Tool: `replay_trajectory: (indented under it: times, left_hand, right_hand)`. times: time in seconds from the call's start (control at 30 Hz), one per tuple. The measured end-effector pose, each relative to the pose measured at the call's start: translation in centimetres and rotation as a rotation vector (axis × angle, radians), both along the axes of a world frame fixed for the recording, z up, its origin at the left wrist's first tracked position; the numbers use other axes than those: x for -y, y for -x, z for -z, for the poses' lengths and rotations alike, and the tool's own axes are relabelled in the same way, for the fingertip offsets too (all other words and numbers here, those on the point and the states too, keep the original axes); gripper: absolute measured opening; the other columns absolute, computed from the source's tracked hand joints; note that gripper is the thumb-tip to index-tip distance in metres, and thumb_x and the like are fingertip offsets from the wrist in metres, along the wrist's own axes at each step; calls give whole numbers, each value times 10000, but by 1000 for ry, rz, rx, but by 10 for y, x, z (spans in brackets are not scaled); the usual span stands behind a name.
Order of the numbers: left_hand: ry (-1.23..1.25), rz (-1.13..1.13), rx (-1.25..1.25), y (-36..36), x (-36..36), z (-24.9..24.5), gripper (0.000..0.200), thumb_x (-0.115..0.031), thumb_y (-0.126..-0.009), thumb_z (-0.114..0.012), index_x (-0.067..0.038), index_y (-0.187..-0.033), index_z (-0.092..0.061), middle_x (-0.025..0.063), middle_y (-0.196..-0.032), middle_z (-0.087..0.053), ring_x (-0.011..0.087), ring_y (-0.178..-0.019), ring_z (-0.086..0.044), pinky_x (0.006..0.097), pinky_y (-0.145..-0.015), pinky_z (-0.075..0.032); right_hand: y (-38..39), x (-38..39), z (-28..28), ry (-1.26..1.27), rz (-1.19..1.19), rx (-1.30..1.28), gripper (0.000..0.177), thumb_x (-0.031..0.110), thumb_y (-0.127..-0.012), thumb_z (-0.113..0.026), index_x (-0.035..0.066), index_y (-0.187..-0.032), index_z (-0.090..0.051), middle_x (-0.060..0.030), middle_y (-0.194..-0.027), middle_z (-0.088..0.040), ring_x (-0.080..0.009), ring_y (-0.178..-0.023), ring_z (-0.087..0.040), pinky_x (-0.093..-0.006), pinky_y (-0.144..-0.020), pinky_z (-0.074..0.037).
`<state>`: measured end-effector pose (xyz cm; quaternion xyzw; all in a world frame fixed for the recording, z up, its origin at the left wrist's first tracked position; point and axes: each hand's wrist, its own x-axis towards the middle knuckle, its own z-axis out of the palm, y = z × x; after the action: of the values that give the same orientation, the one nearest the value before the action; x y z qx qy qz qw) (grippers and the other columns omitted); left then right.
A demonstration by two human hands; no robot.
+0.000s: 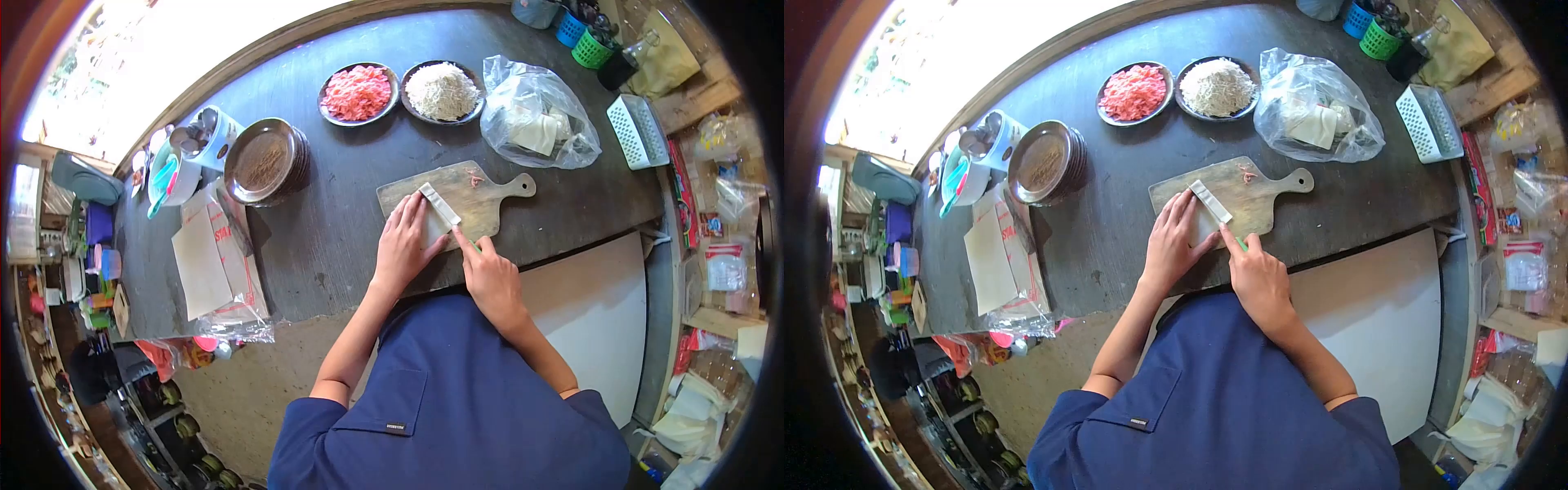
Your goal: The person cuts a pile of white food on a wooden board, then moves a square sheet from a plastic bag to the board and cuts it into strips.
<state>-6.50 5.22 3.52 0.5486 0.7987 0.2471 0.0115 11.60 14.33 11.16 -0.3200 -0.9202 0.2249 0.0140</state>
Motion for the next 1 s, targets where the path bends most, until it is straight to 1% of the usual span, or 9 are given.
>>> replay_trajectory:
  times: [0.2,0.27,0.3,0.37,0.4,0.43,0.53,0.63,1.0]
  left_hand:
    - [-9,6,-17,-2,-1,-4,818,-459,-937,-766,80,-1505,-532,193,-1603,-512,359,-1482,-490,445,-1242,-396]
    - [-58,1,21,-1,-2,-5,647,-297,-993,-725,61,-1498,-537,193,-1584,-529,363,-1463,-509,452,-1228,-414]
    - [-53,11,18,1,-3,-4,647,-297,-993,-725,61,-1498,-537,193,-1584,-529,363,-1463,-509,452,-1228,-414]
    - [-118,-78,213,8,-8,-5,504,-106,-1017,-660,29,-1488,-545,207,-1562,-545,379,-1442,-525,458,-1211,-435]
    - [-199,-82,181,10,-11,-6,485,-4,-1007,-626,2,-1485,-545,183,-1530,-579,371,-1428,-540,472,-1206,-445]
    - [-198,-73,178,16,-15,-7,485,-4,-1007,-626,2,-1485,-545,183,-1530,-579,371,-1428,-540,472,-1206,-445]
    - [-192,124,61,44,-28,-6,530,-44,-992,-666,-76,-1510,-555,46,-1388,-706,308,-1429,-559,512,-1246,-407]
    - [-143,181,131,58,-35,-3,543,-76,-976,-704,-132,-1502,-578,15,-1343,-735,280,-1427,-572,518,-1269,-374]
    - [-160,152,41,59,-30,7,521,-106,-952,-753,-146,-1457,-630,-22,-1323,-759,252,-1399,-611,510,-1261,-376]
  right_hand:
    - [7,-4,0,-121,-78,152,590,109,-1031,-558,213,-1611,-519,-141,-1018,-660,-329,-775,-774,-447,-708,-641]
    - [13,-1,-10,-242,-138,221,619,74,-1011,-550,185,-1619,-510,-131,-964,-676,-280,-746,-783,-395,-685,-650]
    - [18,1,-14,-236,-128,219,619,74,-1011,-550,185,-1619,-510,-131,-964,-676,-280,-746,-783,-395,-685,-650]
    - [25,3,-19,-269,-130,292,631,79,-1002,-563,175,-1624,-506,-124,-944,-697,-240,-726,-782,-357,-663,-648]
    - [24,4,-17,-266,-122,288,631,79,-1002,-563,175,-1624,-506,-124,-944,-697,-240,-726,-782,-357,-663,-648]
    - [23,4,-14,-279,-125,279,649,71,-998,-567,196,-1631,-498,-121,-913,-687,-245,-699,-771,-371,-649,-645]
    - [21,2,-11,-288,-125,258,661,66,-999,-568,217,-1638,-492,-116,-875,-679,-248,-670,-760,-383,-635,-642]
    - [23,1,-11,-297,-127,248,654,72,-1004,-566,217,-1638,-493,-112,-867,-683,-243,-668,-760,-379,-634,-641]
    - [12,3,-7,-326,-136,269,664,84,-1001,-573,228,-1644,-486,-88,-855,-676,-222,-660,-756,-359,-627,-633]
